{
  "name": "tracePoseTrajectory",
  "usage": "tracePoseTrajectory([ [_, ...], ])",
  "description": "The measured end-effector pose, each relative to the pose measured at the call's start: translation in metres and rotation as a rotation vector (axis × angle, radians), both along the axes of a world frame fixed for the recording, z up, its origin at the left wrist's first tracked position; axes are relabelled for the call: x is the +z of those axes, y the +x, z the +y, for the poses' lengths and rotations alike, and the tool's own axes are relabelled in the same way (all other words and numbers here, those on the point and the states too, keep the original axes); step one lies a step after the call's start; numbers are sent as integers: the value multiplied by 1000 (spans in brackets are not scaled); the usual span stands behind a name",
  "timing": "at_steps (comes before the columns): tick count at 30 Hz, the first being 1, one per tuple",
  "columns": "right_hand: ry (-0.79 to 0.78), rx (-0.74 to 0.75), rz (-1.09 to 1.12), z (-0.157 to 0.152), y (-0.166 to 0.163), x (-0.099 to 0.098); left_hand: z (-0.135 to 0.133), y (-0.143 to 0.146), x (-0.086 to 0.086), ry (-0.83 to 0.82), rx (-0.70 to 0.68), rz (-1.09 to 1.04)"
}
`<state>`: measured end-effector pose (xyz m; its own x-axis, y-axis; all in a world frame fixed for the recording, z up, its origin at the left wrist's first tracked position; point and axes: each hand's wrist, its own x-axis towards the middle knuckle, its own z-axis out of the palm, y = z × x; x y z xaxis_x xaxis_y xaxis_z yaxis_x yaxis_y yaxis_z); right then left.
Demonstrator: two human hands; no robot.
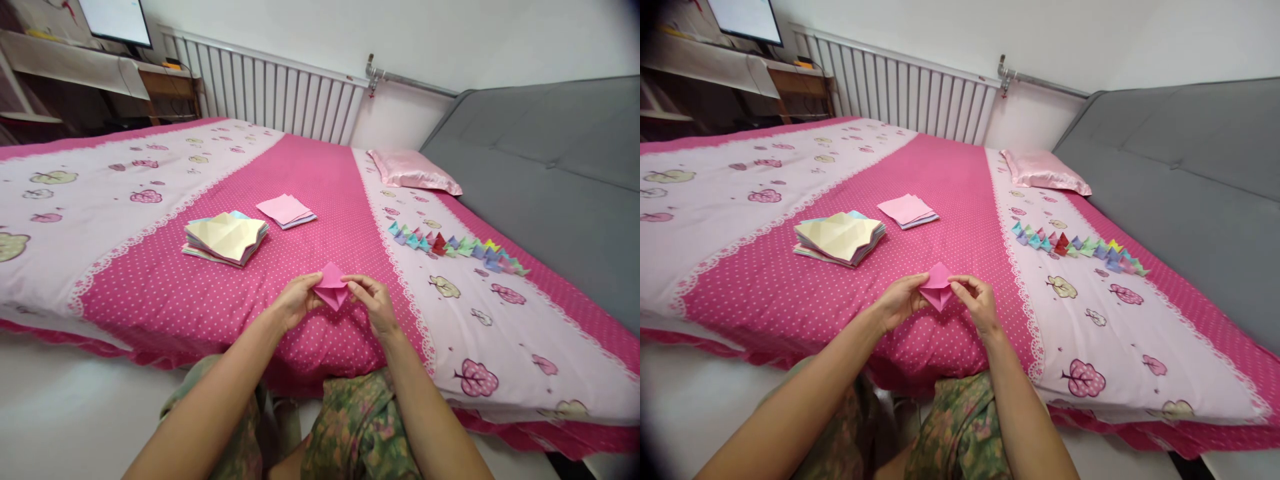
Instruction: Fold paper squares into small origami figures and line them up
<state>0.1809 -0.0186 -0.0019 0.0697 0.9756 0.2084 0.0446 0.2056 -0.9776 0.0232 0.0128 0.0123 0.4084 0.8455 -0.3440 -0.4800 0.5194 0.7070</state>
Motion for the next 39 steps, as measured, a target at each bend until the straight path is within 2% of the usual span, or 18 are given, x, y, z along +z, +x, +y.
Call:
tracePoseTrajectory([
  [11, 37, -14, -56, 6, 0, -9, 0, -1, -4, 54, -47, 8],
  [15, 87, -63, -109, 8, 0, -13, -4, 0, -1, 60, -70, 17],
  [20, 87, -92, -112, 6, -2, -13, -7, 1, 2, 56, -152, -6],
  [22, 63, -81, -95, 5, -3, -12, -7, 0, 1, 96, -187, -27],
  [26, 51, -98, -88, 3, -6, -11, -7, 0, -4, 294, -237, 46],
  [30, 75, -140, -73, 3, -9, -12, -8, 3, -10, 337, -182, 88],
  [35, 57, -181, 60, 5, -11, -13, -5, 6, -15, 343, -156, 71],
  [39, 0, -186, 154, 7, -9, -13, -3, 5, -14, 290, -116, 66],
])
